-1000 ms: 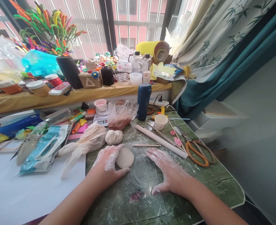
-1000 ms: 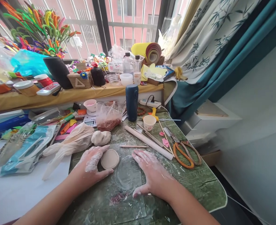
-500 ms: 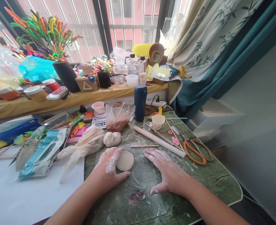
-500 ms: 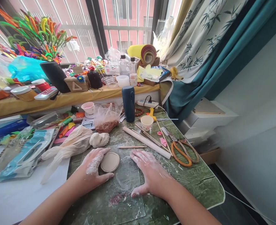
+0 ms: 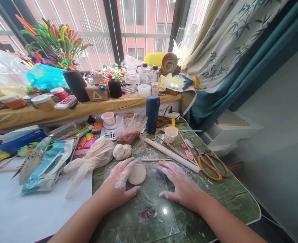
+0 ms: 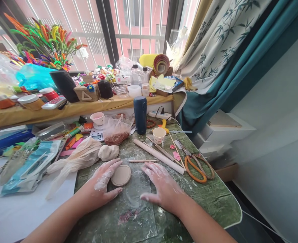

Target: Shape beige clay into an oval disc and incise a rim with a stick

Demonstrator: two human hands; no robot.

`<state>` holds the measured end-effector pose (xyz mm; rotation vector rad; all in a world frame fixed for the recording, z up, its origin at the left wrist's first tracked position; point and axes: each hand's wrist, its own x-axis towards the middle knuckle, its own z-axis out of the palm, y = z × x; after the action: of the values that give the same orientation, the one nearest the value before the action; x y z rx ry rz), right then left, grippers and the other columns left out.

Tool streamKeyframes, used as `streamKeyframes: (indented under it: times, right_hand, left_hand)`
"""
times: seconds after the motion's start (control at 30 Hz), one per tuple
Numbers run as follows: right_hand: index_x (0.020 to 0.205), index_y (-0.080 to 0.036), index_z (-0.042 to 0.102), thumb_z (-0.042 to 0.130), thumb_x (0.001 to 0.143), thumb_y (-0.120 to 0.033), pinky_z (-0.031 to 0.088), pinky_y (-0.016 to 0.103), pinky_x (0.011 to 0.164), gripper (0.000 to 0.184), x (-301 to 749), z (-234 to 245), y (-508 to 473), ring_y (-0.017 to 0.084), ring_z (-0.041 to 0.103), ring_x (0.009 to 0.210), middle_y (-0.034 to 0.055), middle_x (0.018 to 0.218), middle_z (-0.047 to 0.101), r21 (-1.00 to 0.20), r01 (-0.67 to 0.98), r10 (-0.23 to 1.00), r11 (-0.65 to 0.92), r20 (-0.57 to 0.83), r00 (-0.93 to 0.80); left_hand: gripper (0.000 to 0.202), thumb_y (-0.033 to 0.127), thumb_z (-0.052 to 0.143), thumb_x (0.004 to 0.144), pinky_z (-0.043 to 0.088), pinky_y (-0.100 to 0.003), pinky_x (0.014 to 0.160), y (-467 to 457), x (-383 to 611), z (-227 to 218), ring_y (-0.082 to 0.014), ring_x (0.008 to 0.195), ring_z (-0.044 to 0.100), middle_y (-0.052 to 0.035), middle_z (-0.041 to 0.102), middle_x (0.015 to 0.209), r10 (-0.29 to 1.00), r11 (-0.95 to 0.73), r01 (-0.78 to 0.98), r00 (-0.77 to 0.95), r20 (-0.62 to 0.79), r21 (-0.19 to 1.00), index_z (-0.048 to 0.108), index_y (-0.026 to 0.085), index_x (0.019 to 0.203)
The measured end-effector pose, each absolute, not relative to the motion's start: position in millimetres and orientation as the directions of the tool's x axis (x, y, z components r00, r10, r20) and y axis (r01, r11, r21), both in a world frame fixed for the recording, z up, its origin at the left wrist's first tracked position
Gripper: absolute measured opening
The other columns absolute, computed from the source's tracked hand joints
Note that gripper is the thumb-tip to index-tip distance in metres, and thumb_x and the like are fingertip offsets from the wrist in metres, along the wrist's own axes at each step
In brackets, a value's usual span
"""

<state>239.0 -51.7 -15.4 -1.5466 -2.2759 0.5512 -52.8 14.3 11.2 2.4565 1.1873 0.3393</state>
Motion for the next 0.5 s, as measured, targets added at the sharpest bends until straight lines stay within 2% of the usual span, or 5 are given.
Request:
streamKeyframes:
  times: [0.07,0.17,0.37,0.43,0.5]
  right_hand:
    - [0.153,-0.021,0.046,0.062,0.095,-0.045,0.033,0.053,0.121,0.065,231.8,-14.3,-45.9,0.030,0.038,0.148,0.0129,0.158,0.046,-0.450,0.831,0.945,0.326,0.120,-0.306]
    - [0.152,-0.016,0.046,0.056,0.097,-0.033,0.035,0.052,0.120,0.059,215.3,-15.9,-34.4,0.030,0.041,0.147,0.0157,0.156,0.048,-0.359,0.887,0.955,0.291,0.163,-0.247]
    - [0.148,-0.007,0.050,0.051,0.098,-0.027,0.037,0.052,0.117,0.054,192.8,-24.6,-25.2,0.034,0.049,0.139,0.0204,0.150,0.054,-0.233,0.955,0.975,0.181,0.168,-0.144]
    - [0.147,-0.007,0.051,0.051,0.098,-0.026,0.040,0.053,0.114,0.053,191.6,-25.7,-26.3,0.035,0.052,0.135,0.0208,0.149,0.055,-0.218,0.961,0.975,0.172,0.175,-0.135]
    - [0.145,-0.009,0.054,0.050,0.098,-0.027,0.040,0.054,0.113,0.050,191.8,-26.0,-27.2,0.036,0.054,0.133,0.0208,0.147,0.057,-0.213,0.963,0.974,0.165,0.187,-0.126]
  left_hand:
    - [0.078,0.026,0.072,0.082,0.038,-0.053,0.119,16.8,-60.2,12.2,-0.0338,0.142,0.045,-0.0087,0.050,0.154,0.758,-0.594,0.660,0.651,0.046,0.460,0.040,0.029,0.153]
    - [0.072,0.024,0.069,0.084,0.042,-0.051,0.116,22.4,-64.8,9.4,-0.0320,0.136,0.052,-0.0095,0.056,0.148,0.758,-0.599,0.638,0.646,0.086,0.483,0.043,0.028,0.150]
    - [0.074,0.036,0.081,0.077,0.044,-0.053,0.111,24.4,-48.7,4.8,-0.0345,0.127,0.057,-0.0105,0.062,0.137,0.801,-0.562,0.674,0.587,0.113,0.480,0.049,0.028,0.144]
    - [0.077,0.041,0.084,0.074,0.044,-0.054,0.108,19.8,-40.2,5.0,-0.0362,0.124,0.057,-0.0109,0.063,0.134,0.846,-0.506,0.738,0.526,0.088,0.446,0.051,0.026,0.142]
    - [0.077,0.044,0.082,0.077,0.044,-0.056,0.107,15.5,-34.4,5.6,-0.0373,0.122,0.057,-0.0120,0.063,0.133,0.876,-0.465,0.783,0.475,0.086,0.413,0.050,0.024,0.143]
